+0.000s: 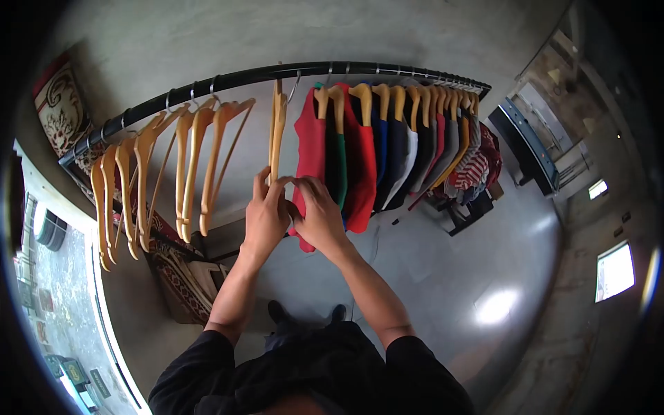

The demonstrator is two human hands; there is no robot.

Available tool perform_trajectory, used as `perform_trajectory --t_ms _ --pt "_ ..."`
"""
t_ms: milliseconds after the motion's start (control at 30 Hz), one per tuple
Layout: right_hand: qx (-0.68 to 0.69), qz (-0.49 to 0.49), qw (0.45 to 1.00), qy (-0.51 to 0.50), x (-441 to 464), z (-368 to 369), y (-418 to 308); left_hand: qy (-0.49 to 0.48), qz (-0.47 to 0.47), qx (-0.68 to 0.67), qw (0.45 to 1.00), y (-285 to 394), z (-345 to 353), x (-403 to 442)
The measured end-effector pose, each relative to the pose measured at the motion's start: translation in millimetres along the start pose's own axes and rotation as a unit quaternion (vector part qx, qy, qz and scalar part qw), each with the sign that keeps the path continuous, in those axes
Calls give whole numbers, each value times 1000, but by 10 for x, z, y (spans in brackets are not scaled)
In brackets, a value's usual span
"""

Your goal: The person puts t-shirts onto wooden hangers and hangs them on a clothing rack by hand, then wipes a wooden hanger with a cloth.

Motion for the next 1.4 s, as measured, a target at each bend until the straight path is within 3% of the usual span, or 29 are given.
perform_trajectory --t_ms 100,367,500,600,767,800,900,967,1067,1100,1267,1333,1400 --pt "-6 -27 997 73 -119 -264 103 13 30 -13 999 203 72 -353" --pt "-58 12 991 123 -910 -1274 1001 -8 72 -101 992 1040 785 -1344" --pt "-66 46 985 152 -1686 -2066 1609 -87 5 -181 980 1504 1460 -1590" --pt "-177 150 966 111 -2389 -2641 2072 -173 16 -215 961 1938 2004 -1664" --pt "-270 243 915 173 -3358 -3522 2738 -301 -67 -281 909 2438 2971 -1601" --pt "-280 260 912 146 -3485 -3635 2869 -330 -83 -288 895 2471 3166 -1578" --pt "-319 293 895 103 -3795 -3855 3222 -398 -34 -258 880 2731 3662 -1407" --pt "-271 347 895 69 -3964 -3909 3489 -436 -1 -228 870 2830 3992 -1294" --pt "-248 343 902 81 -4124 -3900 3820 -445 87 -115 884 3030 4437 -1067" --pt "-245 358 899 63 -4112 -3890 3909 -425 119 -140 887 3054 4649 -1015" --pt "-265 425 866 -7 -3852 -3799 4382 -457 112 -142 871 3263 5640 -683" --pt "-219 433 873 44 -3778 -3921 4599 -487 155 -124 850 3433 5883 -350" --pt "-197 432 877 73 -3762 -4080 4942 -549 141 -123 815 3486 6184 -1"
Point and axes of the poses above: each hand's wrist, its own x-axis towards the middle knuckle, its own z-axis out of the palm, y = z × x, the point moved 4 cm from there along x, towards the middle knuckle, and after that the axes turned 3 degrees about z, right-handed, at the moved point
